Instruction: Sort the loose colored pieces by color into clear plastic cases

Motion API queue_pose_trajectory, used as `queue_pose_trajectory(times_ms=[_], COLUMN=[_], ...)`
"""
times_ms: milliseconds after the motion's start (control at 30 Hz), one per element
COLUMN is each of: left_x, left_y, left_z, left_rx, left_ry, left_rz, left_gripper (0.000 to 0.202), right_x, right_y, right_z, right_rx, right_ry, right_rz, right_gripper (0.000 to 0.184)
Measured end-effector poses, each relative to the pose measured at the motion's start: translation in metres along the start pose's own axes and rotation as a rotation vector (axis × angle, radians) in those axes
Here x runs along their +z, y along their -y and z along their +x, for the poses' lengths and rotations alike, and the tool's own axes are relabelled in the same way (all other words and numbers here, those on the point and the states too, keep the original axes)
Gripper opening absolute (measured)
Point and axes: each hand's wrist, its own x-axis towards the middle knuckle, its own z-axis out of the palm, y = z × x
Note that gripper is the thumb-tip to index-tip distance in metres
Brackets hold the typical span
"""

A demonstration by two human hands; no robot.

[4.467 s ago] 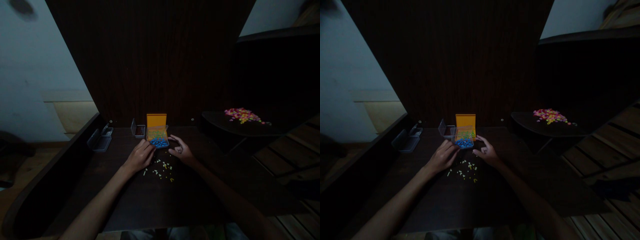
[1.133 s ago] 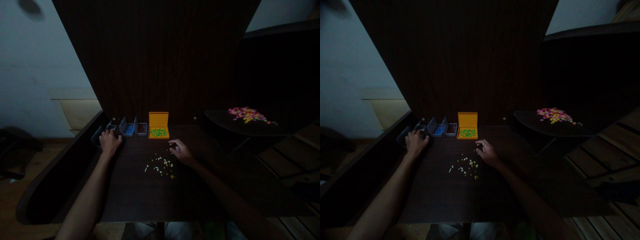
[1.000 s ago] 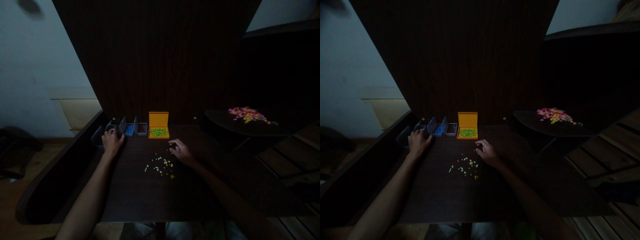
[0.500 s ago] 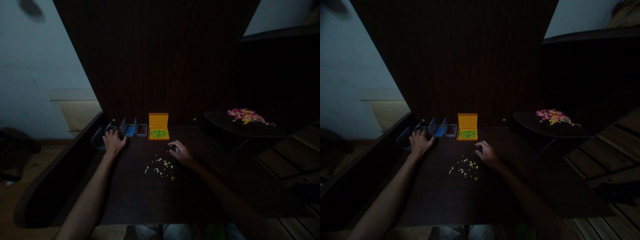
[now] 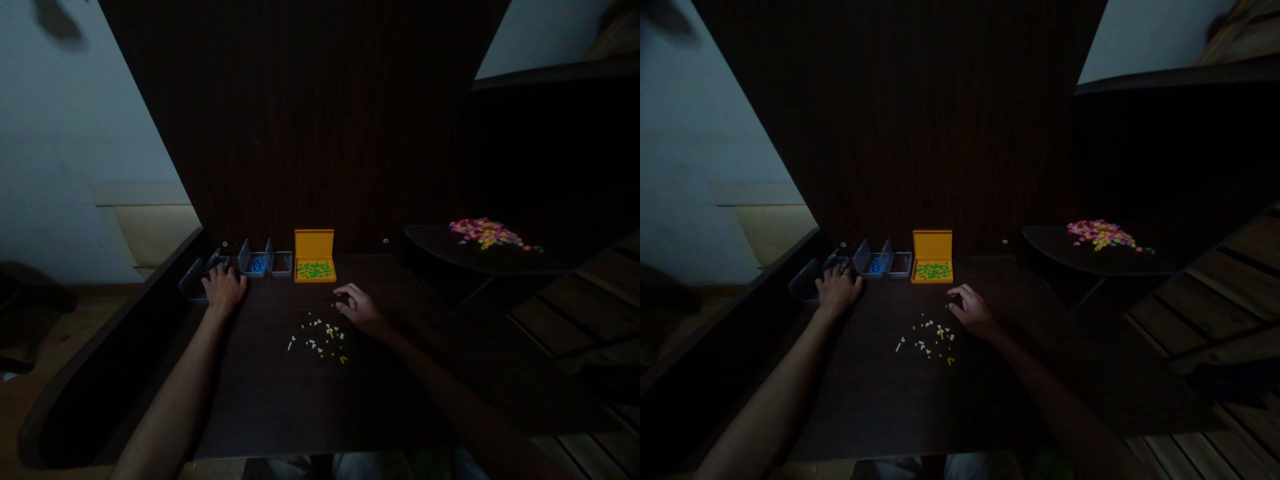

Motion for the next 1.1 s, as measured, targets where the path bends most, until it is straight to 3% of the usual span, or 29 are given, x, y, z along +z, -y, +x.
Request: queue_pose_trajectory(times_ms=[333, 633, 1100], left_x=[-0.003, -0.001, 0.008], left_y=[0.003, 0.005, 0.014], left_z=[0.003, 0.002, 0.01], left_rx=[0.013, 0.077, 0.184], left_ry=[-0.018, -0.143, -0.323], left_rz=[0.027, -0.036, -0.309], left_gripper=[0.056, 0.052, 0.044], right_x=[-0.001, -0.001, -0.001], right_y=[0.001, 0.001, 0.002], right_z=[0.0, -0.001, -0.001], right_rx=[-0.014, -0.021, -0.022], right_ry=[0.01, 0.012, 0.023], right_rz=[-0.004, -0.008, -0.008], right_gripper=[0.022, 0.023, 0.023])
